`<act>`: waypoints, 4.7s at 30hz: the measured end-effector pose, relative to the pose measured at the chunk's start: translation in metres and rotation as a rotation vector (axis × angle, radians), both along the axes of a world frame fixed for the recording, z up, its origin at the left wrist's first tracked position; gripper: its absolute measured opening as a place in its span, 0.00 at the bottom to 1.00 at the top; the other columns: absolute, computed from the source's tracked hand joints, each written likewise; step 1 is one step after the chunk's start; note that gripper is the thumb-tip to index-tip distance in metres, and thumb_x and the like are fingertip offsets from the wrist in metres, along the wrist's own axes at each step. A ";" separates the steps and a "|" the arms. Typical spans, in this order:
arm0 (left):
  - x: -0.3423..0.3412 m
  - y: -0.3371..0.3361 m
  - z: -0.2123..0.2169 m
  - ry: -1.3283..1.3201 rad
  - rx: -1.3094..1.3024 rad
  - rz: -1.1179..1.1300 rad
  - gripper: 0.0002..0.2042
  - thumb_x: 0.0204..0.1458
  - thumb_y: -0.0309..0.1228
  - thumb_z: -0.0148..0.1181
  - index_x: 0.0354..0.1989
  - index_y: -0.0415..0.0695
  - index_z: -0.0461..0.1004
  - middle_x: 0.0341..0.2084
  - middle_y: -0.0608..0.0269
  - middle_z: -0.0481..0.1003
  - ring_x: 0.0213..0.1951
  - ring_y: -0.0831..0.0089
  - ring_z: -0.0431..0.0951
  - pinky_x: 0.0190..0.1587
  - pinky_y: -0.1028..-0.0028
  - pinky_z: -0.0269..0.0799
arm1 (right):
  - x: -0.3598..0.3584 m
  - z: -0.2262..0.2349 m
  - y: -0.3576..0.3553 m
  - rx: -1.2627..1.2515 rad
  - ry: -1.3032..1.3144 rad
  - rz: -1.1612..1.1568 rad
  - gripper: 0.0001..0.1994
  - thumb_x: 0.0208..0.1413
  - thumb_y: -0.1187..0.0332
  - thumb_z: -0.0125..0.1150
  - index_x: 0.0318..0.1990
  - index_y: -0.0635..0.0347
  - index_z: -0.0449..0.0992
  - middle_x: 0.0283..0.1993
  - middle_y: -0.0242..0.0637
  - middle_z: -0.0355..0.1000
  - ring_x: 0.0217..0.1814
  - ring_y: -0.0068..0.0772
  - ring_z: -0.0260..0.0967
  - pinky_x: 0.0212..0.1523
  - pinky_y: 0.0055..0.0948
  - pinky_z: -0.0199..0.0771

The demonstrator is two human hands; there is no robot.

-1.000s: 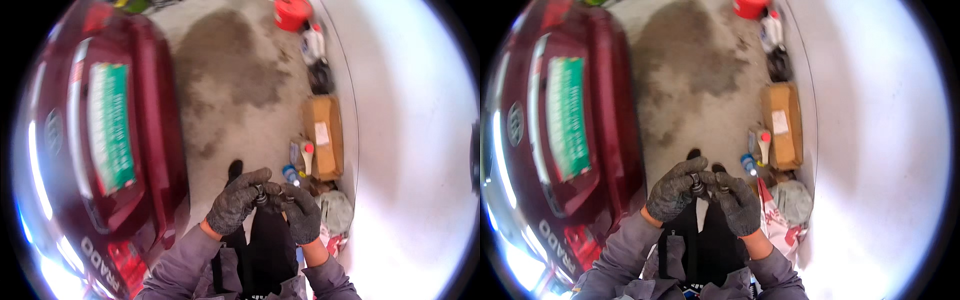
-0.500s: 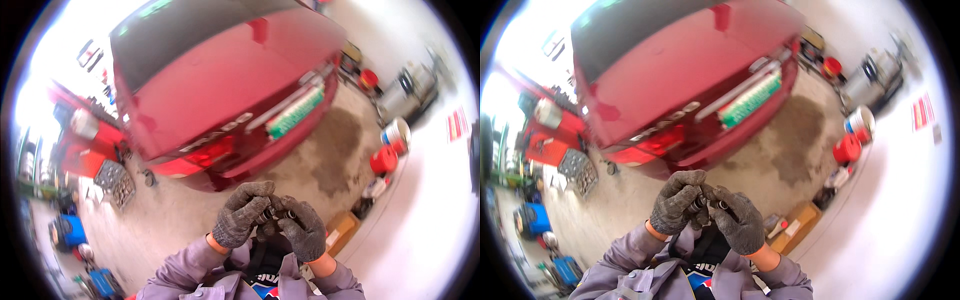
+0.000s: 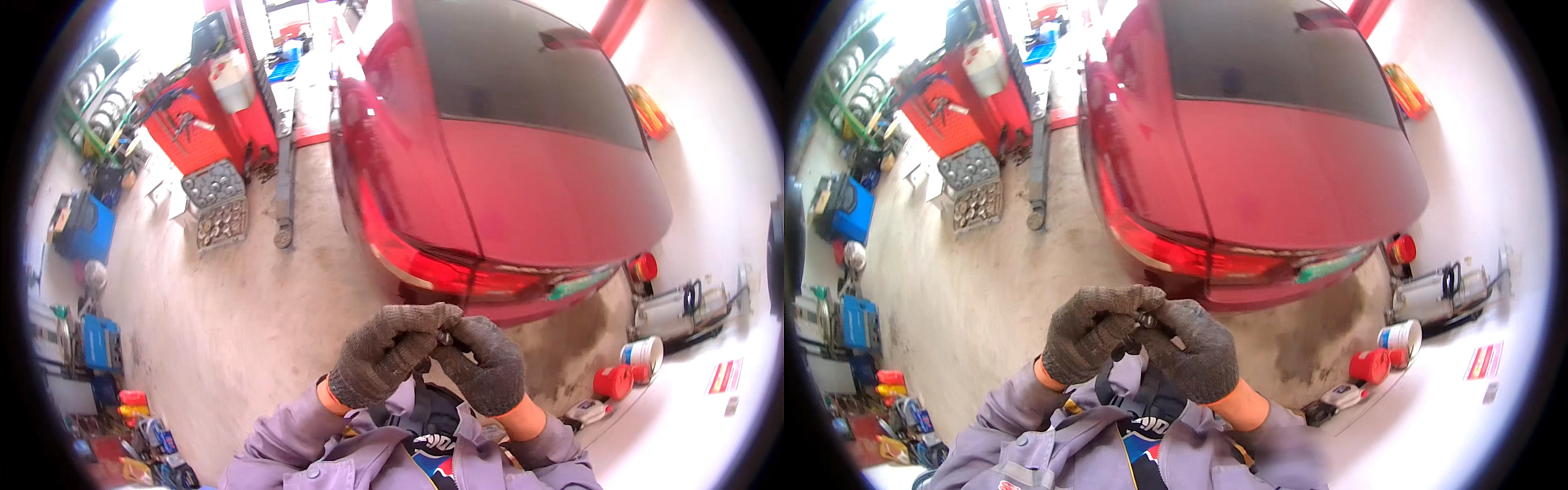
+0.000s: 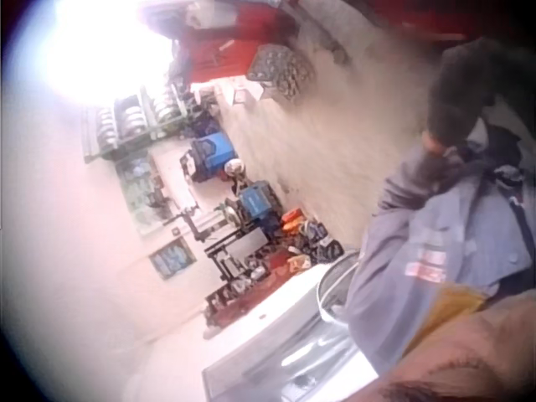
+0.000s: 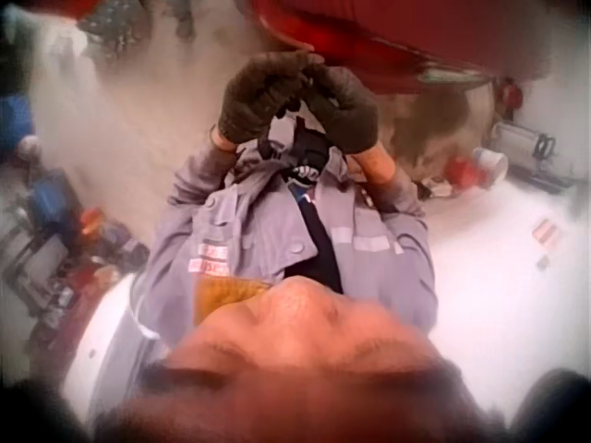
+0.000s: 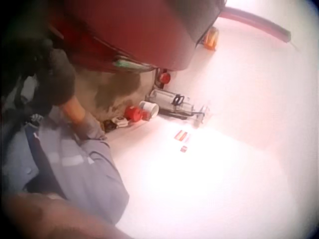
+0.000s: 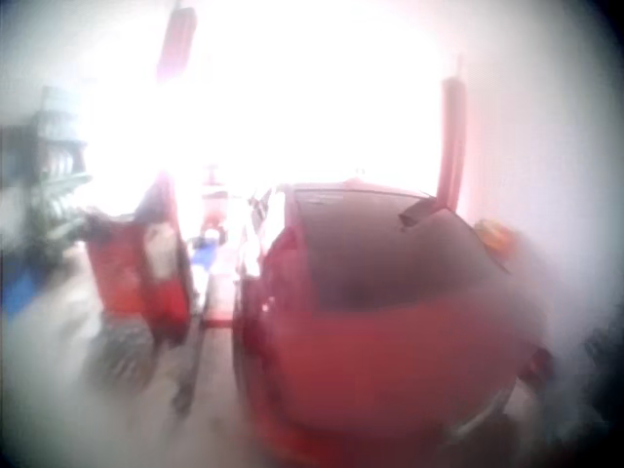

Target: The person sits on the floor in a garage and assembles small mechanical parts, including a cylindrical component and a metal clip, using their gloved hands. They retrieve parts from a red box and a blue tray, then fit them together.

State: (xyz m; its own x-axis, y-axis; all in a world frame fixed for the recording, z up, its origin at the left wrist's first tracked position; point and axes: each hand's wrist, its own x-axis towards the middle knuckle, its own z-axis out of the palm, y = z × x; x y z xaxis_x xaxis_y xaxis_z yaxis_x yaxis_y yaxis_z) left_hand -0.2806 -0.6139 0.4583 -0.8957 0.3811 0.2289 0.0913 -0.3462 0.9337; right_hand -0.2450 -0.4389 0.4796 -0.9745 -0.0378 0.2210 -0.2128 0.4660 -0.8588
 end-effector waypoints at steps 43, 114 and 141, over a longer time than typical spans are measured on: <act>-0.269 -0.531 0.006 -0.152 0.349 0.850 0.29 0.51 0.27 0.53 0.64 0.42 0.59 0.42 0.54 0.73 0.34 0.74 0.72 0.36 0.76 0.72 | -0.408 0.017 -0.571 0.144 0.461 1.181 0.25 0.39 0.68 0.72 0.51 0.52 0.79 0.32 0.36 0.75 0.24 0.39 0.72 0.22 0.36 0.69; -0.248 -1.118 -0.009 0.436 -0.013 1.658 0.23 0.60 0.16 0.43 0.66 0.35 0.59 0.35 0.49 0.73 0.24 0.72 0.75 0.24 0.74 0.72 | -0.392 -0.001 -1.198 -0.052 0.261 1.378 0.16 0.48 0.67 0.72 0.45 0.57 0.80 0.32 0.43 0.78 0.31 0.46 0.77 0.29 0.38 0.75; -0.467 -1.351 -0.053 -0.052 -0.483 1.232 0.43 0.52 0.09 0.55 0.75 0.46 0.40 0.41 0.56 0.74 0.36 0.73 0.76 0.37 0.75 0.76 | -0.658 -0.108 -1.420 -0.468 -0.519 1.463 0.19 0.57 0.82 0.62 0.54 0.65 0.66 0.51 0.45 0.73 0.51 0.33 0.75 0.49 0.34 0.79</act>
